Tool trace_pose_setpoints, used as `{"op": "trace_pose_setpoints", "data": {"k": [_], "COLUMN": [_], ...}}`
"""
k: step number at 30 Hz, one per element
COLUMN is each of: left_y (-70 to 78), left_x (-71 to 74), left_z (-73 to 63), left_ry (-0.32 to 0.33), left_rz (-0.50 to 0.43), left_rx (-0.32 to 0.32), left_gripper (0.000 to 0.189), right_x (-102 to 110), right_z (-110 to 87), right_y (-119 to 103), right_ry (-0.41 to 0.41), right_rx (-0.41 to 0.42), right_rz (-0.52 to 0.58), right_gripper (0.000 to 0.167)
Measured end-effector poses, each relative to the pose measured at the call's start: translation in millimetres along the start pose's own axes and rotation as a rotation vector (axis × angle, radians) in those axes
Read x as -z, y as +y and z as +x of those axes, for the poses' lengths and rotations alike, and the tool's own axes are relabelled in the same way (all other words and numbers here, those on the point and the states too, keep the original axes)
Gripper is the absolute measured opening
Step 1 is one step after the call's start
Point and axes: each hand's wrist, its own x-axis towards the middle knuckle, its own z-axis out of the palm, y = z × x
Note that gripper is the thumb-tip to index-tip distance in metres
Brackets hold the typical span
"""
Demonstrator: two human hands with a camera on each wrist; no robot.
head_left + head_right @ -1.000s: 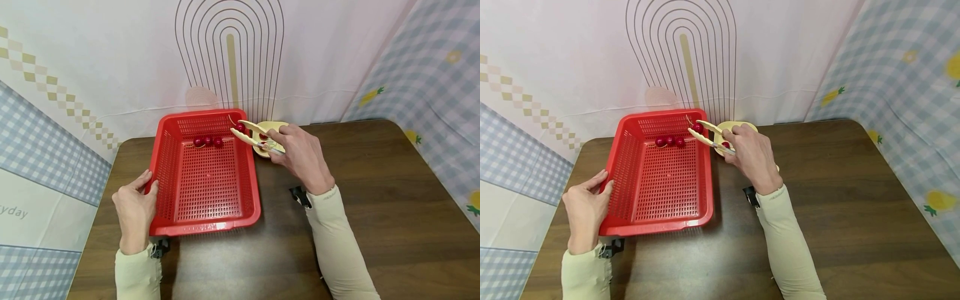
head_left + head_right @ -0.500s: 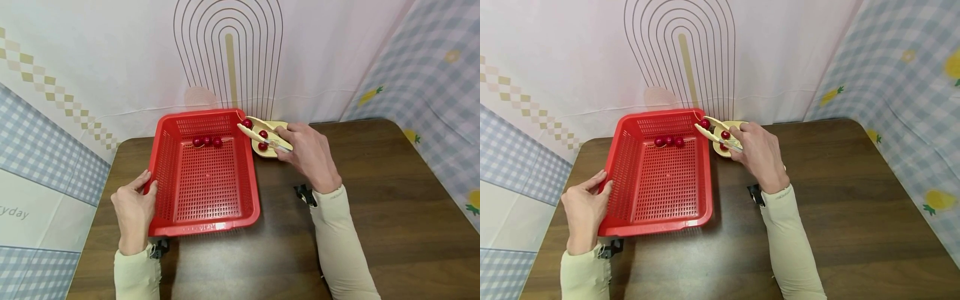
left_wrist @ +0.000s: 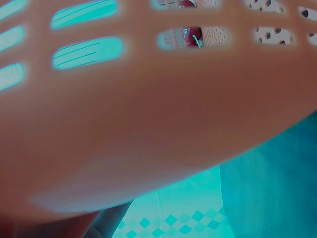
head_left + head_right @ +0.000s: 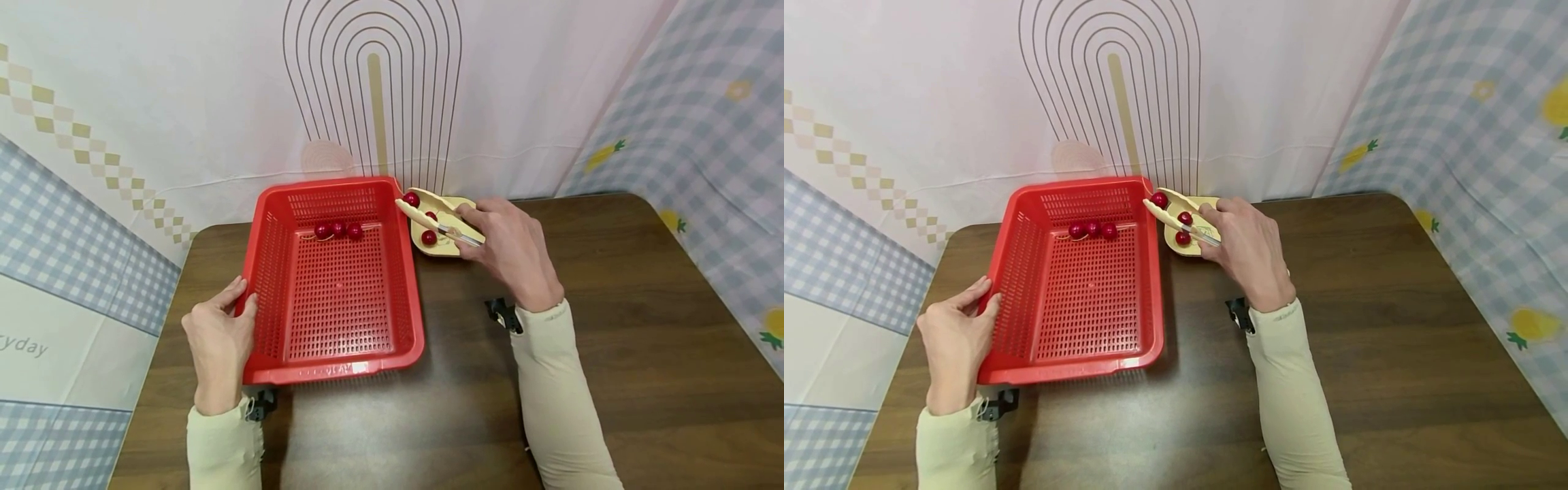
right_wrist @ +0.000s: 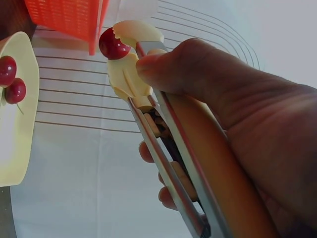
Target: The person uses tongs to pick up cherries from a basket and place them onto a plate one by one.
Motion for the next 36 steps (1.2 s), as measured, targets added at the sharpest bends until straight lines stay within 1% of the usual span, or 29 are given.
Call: {"op": "trace_pose_setpoints", "data": {"k": [9,16,29,36], "left_y": [0.2,-1.2,-0.7,-0.6], "left_x": [0.0,-0.3,-0.2,-0.1], "left_z": [-0.9,-0.4,0.6,0.0], "left_ry": [-0.001,0.008,0.009,0.007], "left_rz": [0.000,0.006,0.009,0.010], "left_rx": [0.000,-0.012,-0.023,-0.017], "left_gripper": [0.032,0.032,0.032,0.032], "right_x": [0,1,-1,-4], "right_z": [-0.8,-1.0,-1.2,0.0], "right_y": [3,7,15,20], "right_ry": [-0.002,-0.018,-0.026,-0.055], "right_rx": [-0.008,-0.031,-0.050,-0.064], "right_rz": [0.009,0.041,0.041,0.059], "right_gripper": [0.033,0.041,0.040,0.043]}}
